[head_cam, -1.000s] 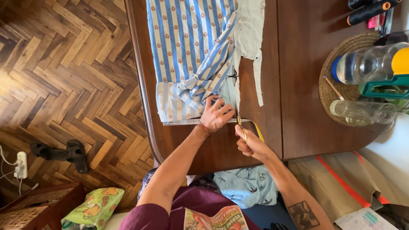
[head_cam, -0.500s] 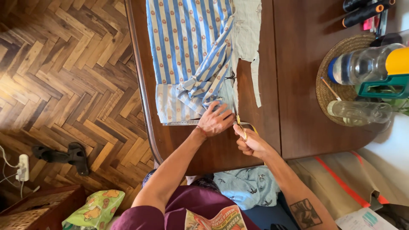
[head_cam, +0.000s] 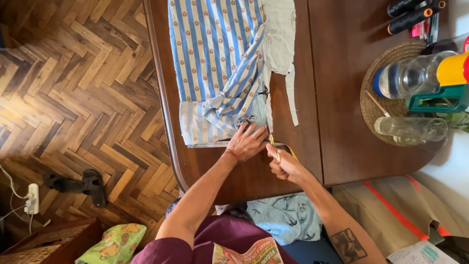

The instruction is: A person is tailoring clothes by measuring fabric with a tape measure and cutting it with scissors on a wooden table.

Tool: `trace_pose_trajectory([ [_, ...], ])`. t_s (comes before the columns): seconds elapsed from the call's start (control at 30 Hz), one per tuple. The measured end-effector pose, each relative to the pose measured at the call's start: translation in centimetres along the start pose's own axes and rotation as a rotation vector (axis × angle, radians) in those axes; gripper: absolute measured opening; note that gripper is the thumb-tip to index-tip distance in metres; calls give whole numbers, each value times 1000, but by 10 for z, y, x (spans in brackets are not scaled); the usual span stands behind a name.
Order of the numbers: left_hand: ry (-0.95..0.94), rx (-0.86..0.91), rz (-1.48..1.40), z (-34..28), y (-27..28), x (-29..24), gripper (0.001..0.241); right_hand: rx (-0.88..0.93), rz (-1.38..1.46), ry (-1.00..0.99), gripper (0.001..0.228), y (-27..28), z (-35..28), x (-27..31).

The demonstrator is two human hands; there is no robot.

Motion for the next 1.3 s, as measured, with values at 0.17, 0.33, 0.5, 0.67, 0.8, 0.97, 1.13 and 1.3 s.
trace_pose_trajectory([
  [0.17,1,-39,-35,-4,-1,2,42,8,7,22,76,-8,-2,11],
  [0.33,-32,-78,-33,-3,3,1,40,-37,-47,54,65,-13,-14,33],
  [0.5,-30,-78,-32,-5,-1,1,39,-13,-27,26,76,-3,9,15],
  [0.67,-46,-101,-5,-3,6,0,33,-12,-47,48,69,-8,6,31],
  [0.8,-49,-110,-6,0,12,-1,29,-19,-16,28,73,-3,13,31],
  [0.97,-46,-116,-23,2,19,-3,29,-17,-9,32,65,-4,17,39],
  [1.13,-47,-140,-30,6,26,-4,30,-12,-8,49,63,-9,8,54],
  [1.3,-47,-145,-48,7,30,-4,30,-18,42,49,60,-1,29,53],
])
Point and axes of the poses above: each hand's wrist, its own z-axis towards the middle knuckle, its own y-axis out of the back of the hand, x = y × z, the point moved 10 cm from there along z, towards the middle knuckle, and after that the axes turned 9 degrees about -z, right-handed, at the moved point
